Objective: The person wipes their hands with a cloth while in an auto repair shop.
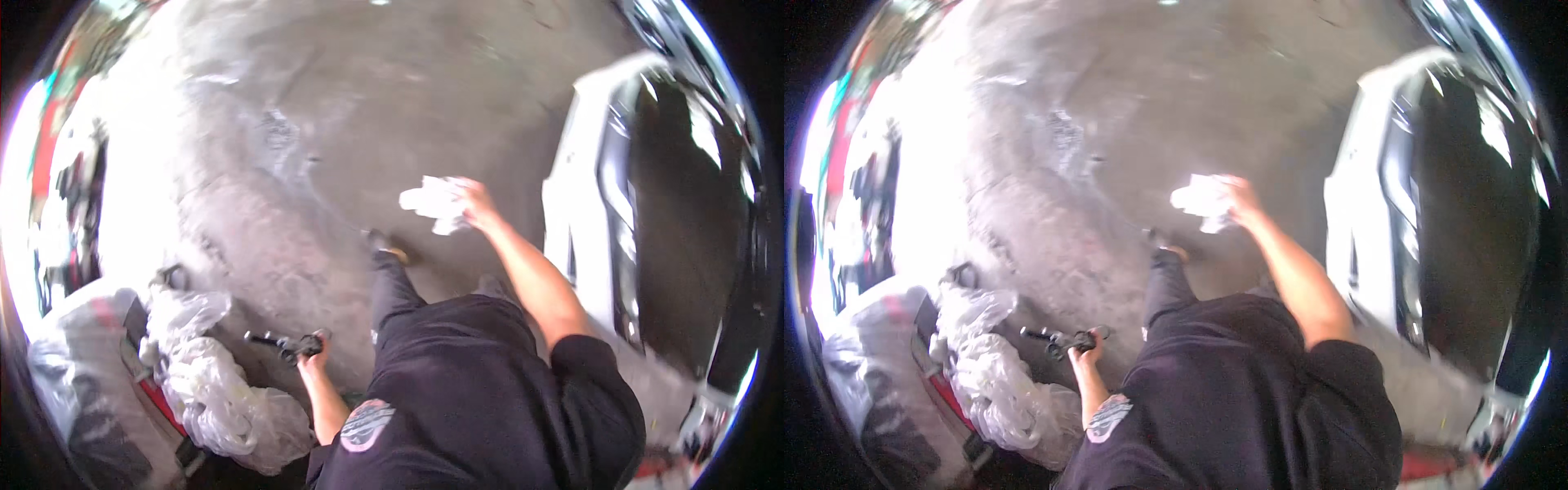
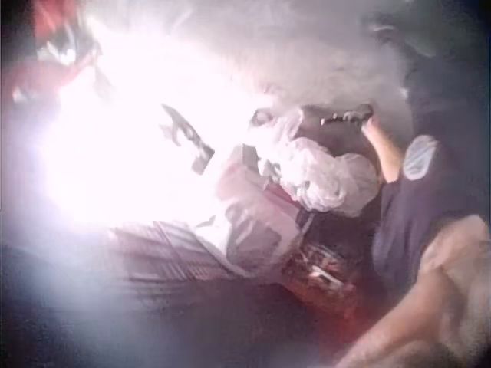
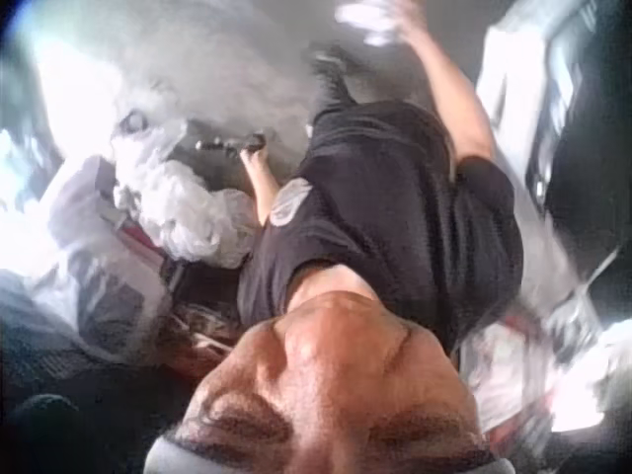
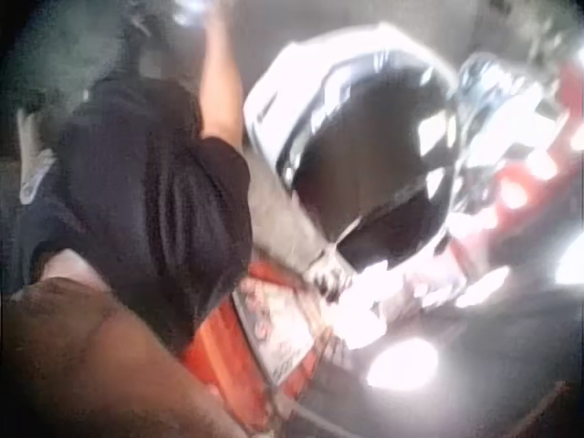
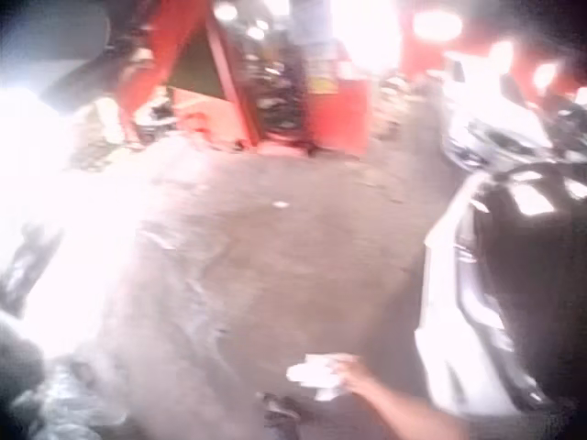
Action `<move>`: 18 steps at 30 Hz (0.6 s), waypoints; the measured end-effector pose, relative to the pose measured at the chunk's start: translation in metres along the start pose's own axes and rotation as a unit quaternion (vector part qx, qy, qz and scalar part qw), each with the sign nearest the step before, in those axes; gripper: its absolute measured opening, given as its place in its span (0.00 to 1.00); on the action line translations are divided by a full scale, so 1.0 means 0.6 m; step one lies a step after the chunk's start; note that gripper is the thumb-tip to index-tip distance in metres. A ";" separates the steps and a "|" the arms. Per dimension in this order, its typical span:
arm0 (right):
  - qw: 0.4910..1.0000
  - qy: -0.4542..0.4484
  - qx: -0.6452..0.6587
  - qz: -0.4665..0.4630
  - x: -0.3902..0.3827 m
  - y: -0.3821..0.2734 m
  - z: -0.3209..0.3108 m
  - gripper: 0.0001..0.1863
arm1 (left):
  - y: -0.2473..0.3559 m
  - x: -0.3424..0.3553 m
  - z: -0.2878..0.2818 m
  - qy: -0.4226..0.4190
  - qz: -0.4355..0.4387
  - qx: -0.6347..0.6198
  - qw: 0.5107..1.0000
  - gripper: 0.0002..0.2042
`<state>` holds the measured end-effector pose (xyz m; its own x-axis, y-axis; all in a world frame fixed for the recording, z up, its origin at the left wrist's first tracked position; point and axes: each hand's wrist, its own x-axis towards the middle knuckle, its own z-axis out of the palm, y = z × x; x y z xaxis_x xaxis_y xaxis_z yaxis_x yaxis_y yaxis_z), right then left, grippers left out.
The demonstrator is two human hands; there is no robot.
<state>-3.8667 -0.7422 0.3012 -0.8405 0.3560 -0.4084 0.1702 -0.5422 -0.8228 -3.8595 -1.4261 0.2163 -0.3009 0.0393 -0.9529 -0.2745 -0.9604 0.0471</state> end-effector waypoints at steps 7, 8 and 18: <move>0.952 0.210 -0.216 0.054 0.187 0.069 0.014 0.12 | 0.128 0.126 0.458 0.033 0.038 0.018 0.999 0.15; 0.925 0.261 -0.274 0.022 0.250 0.041 0.007 0.10 | 0.091 0.143 0.577 0.022 0.055 0.086 0.995 0.14; 0.747 0.288 -0.599 0.009 0.845 -0.042 0.222 0.16 | 0.259 0.408 1.191 -0.055 0.026 0.152 0.987 0.16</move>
<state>-4.3658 -0.6496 0.1673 -0.5303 0.8123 -0.2428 0.8075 0.3966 -0.4367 -4.6286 -1.3688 0.2046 -0.4149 0.0374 -0.9091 -0.5113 -0.8360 0.1990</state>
